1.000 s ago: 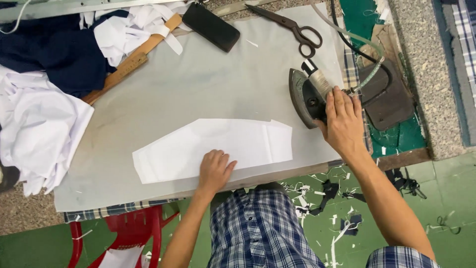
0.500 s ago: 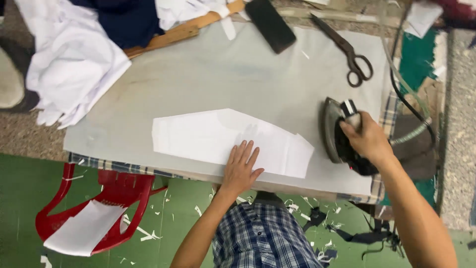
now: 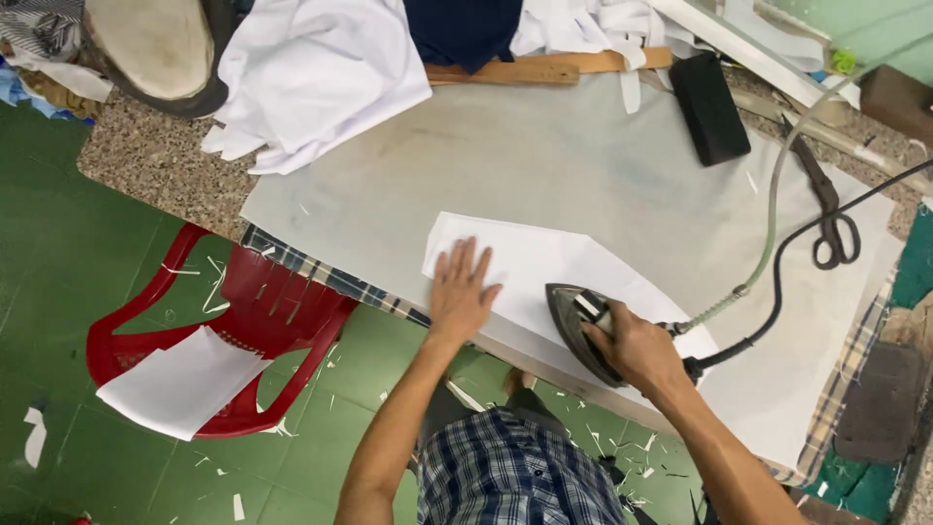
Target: The person irons a white fabric piece on a work table, then uses shears to trim its edges. They repeat this process with a second white fabric piece, ironing it flat and cutting along the edges to shape it.
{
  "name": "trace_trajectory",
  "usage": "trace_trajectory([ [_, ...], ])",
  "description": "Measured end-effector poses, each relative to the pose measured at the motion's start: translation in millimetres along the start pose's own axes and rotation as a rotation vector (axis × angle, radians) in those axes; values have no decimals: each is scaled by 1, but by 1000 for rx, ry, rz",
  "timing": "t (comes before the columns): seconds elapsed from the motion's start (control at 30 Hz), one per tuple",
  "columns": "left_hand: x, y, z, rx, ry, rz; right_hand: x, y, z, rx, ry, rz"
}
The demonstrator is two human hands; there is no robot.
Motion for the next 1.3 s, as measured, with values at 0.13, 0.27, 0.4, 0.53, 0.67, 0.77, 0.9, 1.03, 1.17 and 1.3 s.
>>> trace_trajectory([
  [0.13,153,48,-6,-175,294,89,119,15,41,46,81,0],
  [0.27,259,64,-22,-393,397,106,195,-11,90,39,128,-38],
  [0.4,271,74,-30,-788,269,91,260,-24,120,31,219,-98],
  [0.53,273,74,-33,-880,227,37,304,-25,130,31,271,-111],
  [0.67,273,75,-33,-890,208,48,309,-23,132,14,250,-107],
  [0.77,273,74,-34,-885,213,19,308,-19,130,9,244,-77],
  [0.9,274,68,-33,-828,220,53,301,-10,126,-27,217,-3],
  [1.03,244,69,-24,-741,160,32,257,-6,124,-89,72,55],
  [1.17,134,71,14,-493,-171,-102,195,0,111,-86,-108,81],
  [1.3,67,27,36,-214,-401,-109,122,2,90,-131,-260,100],
])
Point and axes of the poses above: each hand's wrist, its own z-axis towards the middle knuckle, its own y-axis out of the back of the hand, x = y × z, the point moved 10 cm from there along z, towards the middle knuckle, and after that the axes turned 12 degrees about -x, right-handed, at the moved point
